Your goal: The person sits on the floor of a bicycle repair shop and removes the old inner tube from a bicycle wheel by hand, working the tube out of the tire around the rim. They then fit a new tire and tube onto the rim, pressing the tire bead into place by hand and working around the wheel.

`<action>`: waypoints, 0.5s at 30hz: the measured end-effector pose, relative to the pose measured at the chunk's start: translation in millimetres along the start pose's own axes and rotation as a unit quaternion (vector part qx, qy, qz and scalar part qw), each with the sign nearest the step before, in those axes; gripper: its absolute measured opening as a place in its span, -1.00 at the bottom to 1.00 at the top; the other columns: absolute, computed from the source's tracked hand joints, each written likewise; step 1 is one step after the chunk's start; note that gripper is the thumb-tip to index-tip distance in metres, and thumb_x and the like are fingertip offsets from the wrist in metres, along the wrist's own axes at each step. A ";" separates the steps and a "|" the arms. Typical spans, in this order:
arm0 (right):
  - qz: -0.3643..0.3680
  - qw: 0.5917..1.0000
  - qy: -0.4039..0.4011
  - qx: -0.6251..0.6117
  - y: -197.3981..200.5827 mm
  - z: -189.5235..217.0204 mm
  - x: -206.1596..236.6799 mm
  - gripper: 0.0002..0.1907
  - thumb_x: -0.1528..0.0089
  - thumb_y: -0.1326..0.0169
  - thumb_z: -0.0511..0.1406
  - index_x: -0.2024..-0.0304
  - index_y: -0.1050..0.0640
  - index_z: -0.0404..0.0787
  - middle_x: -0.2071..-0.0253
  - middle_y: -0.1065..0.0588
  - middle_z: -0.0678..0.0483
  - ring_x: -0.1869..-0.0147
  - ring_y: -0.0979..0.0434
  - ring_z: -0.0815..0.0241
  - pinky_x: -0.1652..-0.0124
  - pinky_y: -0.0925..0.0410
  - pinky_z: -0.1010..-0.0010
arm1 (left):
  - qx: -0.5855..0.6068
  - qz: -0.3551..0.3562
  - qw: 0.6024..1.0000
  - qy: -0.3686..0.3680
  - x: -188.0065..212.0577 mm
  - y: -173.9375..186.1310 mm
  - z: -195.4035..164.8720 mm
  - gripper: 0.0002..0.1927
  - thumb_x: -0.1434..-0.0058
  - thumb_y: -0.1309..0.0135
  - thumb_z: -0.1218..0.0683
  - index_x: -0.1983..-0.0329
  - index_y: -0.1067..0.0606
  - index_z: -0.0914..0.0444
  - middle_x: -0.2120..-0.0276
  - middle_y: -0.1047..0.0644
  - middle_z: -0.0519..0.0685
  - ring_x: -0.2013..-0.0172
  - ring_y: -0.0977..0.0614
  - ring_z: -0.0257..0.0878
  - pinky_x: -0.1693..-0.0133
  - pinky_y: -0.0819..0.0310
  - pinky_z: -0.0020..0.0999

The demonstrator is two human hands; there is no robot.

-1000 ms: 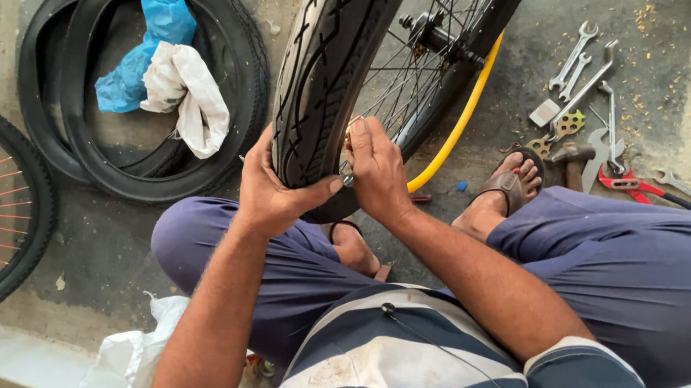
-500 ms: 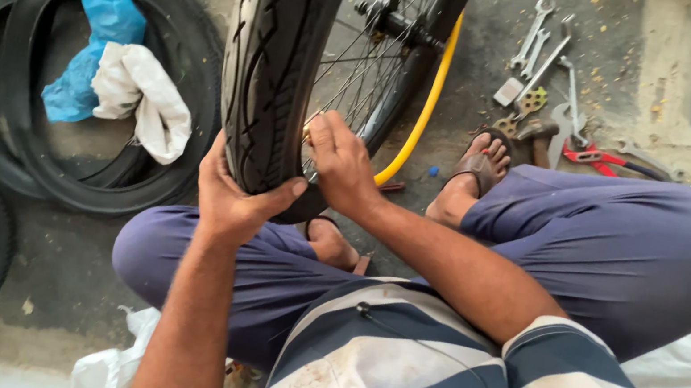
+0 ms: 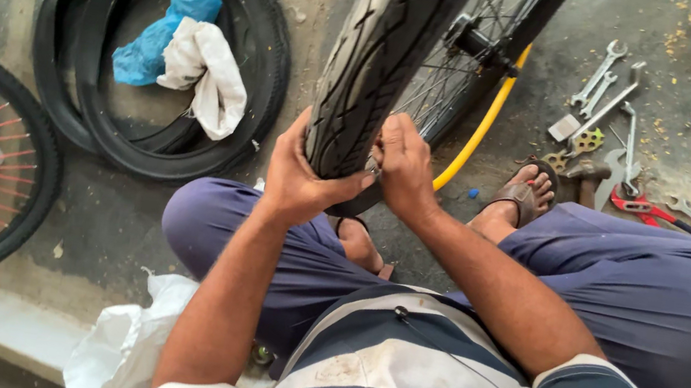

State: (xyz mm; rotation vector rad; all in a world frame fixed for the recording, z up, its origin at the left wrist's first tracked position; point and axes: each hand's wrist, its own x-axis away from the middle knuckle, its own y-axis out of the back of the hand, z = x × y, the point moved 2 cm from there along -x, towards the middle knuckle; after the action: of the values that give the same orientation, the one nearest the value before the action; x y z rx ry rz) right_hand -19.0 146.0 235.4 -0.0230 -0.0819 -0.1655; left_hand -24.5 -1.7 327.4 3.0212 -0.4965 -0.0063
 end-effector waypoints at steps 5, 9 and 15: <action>0.004 1.000 0.016 -0.022 1.5 6.6 -0.6 -0.57 -0.48 0.25 -0.08 0.26 -0.41 -0.26 0.45 -0.44 0.09 0.39 -0.43 0.29 0.36 -0.35 0.37 | 0.026 0.008 1.000 -0.005 -0.6 1.5 -0.4 -0.39 0.02 -0.44 0.17 -0.11 -0.46 0.32 0.10 -0.60 -0.11 0.09 -0.60 -0.41 -0.04 -0.54 -0.42; 0.007 1.000 -0.002 0.026 3.4 11.4 0.5 -0.56 -0.48 0.26 -0.07 0.29 -0.41 -0.25 0.54 -0.34 0.10 0.45 -0.32 0.27 0.40 -0.26 0.35 | 0.009 0.007 1.000 -0.027 -2.3 1.0 -3.1 -0.38 0.03 -0.45 0.18 -0.11 -0.46 0.33 0.10 -0.60 -0.12 0.08 -0.58 -0.41 -0.06 -0.51 -0.42; 0.004 1.000 0.006 0.027 2.2 15.9 -1.6 -0.54 -0.48 0.27 -0.05 0.29 -0.41 -0.25 0.53 -0.34 0.09 0.44 -0.33 0.23 0.37 -0.27 0.33 | 0.020 0.003 1.000 -0.018 -4.9 1.3 -3.4 -0.37 0.05 -0.45 0.17 -0.10 -0.47 0.33 0.13 -0.59 -0.12 0.11 -0.58 -0.42 -0.02 -0.52 -0.43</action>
State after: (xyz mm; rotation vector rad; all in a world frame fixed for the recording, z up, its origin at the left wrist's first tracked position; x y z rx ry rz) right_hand -21.4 148.9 251.1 0.0309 -0.0734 -0.1555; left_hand -29.5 -1.1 330.8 3.0648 -0.5143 -0.0505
